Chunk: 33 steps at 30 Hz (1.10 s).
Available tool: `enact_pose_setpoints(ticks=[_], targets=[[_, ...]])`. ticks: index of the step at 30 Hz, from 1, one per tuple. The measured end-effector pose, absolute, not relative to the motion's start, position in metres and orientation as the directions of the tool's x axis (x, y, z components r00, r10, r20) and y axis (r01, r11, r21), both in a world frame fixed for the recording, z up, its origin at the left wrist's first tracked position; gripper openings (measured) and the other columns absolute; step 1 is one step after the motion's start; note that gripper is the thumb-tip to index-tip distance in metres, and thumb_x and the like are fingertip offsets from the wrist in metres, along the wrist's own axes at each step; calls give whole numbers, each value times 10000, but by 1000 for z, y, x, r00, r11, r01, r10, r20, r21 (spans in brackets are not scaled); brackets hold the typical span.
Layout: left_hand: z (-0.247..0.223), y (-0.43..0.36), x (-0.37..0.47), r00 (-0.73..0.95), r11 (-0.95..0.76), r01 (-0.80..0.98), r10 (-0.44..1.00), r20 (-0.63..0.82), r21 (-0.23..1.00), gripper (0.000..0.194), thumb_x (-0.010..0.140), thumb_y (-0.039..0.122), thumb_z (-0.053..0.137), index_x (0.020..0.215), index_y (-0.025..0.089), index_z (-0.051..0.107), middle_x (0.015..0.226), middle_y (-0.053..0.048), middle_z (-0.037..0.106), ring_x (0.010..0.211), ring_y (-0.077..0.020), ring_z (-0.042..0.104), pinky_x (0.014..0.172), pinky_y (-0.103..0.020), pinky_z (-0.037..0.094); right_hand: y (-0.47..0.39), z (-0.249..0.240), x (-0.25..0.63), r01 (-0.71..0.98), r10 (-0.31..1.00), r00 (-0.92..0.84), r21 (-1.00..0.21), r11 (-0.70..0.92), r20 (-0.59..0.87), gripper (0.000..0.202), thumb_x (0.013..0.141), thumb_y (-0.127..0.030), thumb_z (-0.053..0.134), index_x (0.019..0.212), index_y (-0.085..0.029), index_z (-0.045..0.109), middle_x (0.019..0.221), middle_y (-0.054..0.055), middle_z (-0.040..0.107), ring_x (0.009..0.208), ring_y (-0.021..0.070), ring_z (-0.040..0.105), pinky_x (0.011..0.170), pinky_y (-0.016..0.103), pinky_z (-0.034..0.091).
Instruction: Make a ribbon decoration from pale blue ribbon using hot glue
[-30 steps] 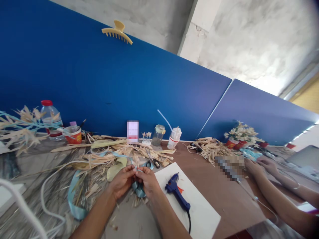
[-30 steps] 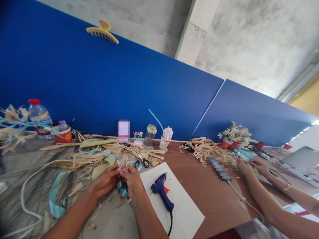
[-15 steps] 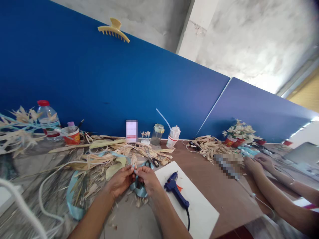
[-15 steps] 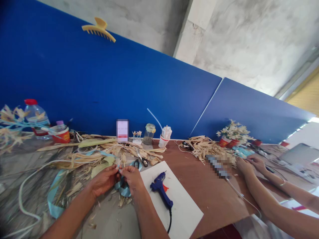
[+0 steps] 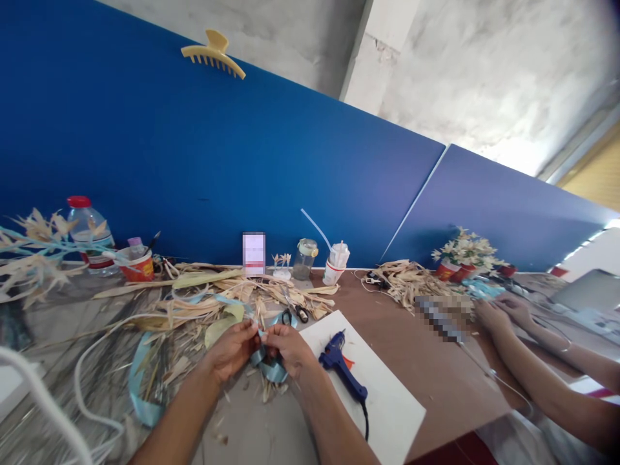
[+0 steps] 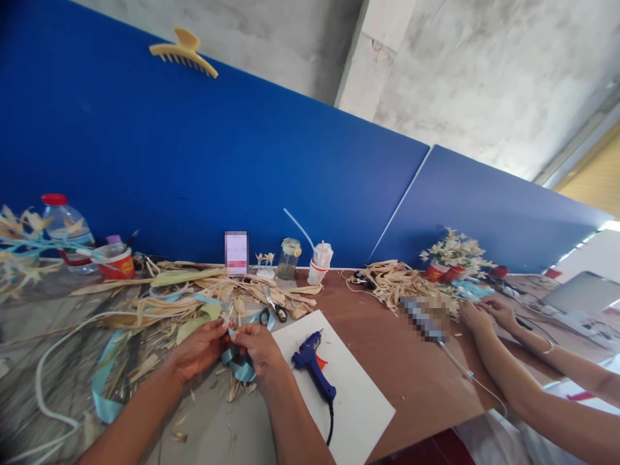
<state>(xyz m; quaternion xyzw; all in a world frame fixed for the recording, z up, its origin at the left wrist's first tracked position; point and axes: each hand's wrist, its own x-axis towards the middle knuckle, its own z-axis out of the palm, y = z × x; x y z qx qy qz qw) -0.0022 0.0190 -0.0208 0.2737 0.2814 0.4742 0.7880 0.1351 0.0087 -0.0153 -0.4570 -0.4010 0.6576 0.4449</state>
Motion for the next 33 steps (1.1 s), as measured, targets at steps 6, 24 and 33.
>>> enact_pose_setpoints(ticks=[6, 24, 33], targets=[[-19, 18, -1, 379, 400, -520, 900, -215, 755, 136, 665, 138, 760, 676, 130, 625, 589, -20, 625, 559, -133, 594, 571, -237, 476, 6, -12, 135, -155, 965, -123, -956, -250, -232, 258, 512, -271, 756, 539, -175, 517, 420, -92, 454, 401, 46, 321, 462, 216, 222], [-14, 20, -2, 239, 416, -589, 909, -342, 693, 185, 753, 80, 624, 578, 130, 591, 511, 16, 548, 435, -73, 465, 510, -205, 468, 8, -19, 134, 56, 997, -39, -996, -69, -71, 81, 624, -259, 612, 621, -189, 572, 523, -60, 505, 506, 99, 420, 531, 218, 343], [-13, 18, -5, 392, 510, -582, 858, -331, 634, 147, 813, 63, 571, 698, 90, 658, 590, -43, 630, 474, -97, 552, 529, -213, 509, 9, -22, 134, -39, 991, -116, -996, -79, -74, 85, 605, -271, 620, 612, -192, 588, 619, -22, 614, 578, 124, 514, 583, 234, 409]])
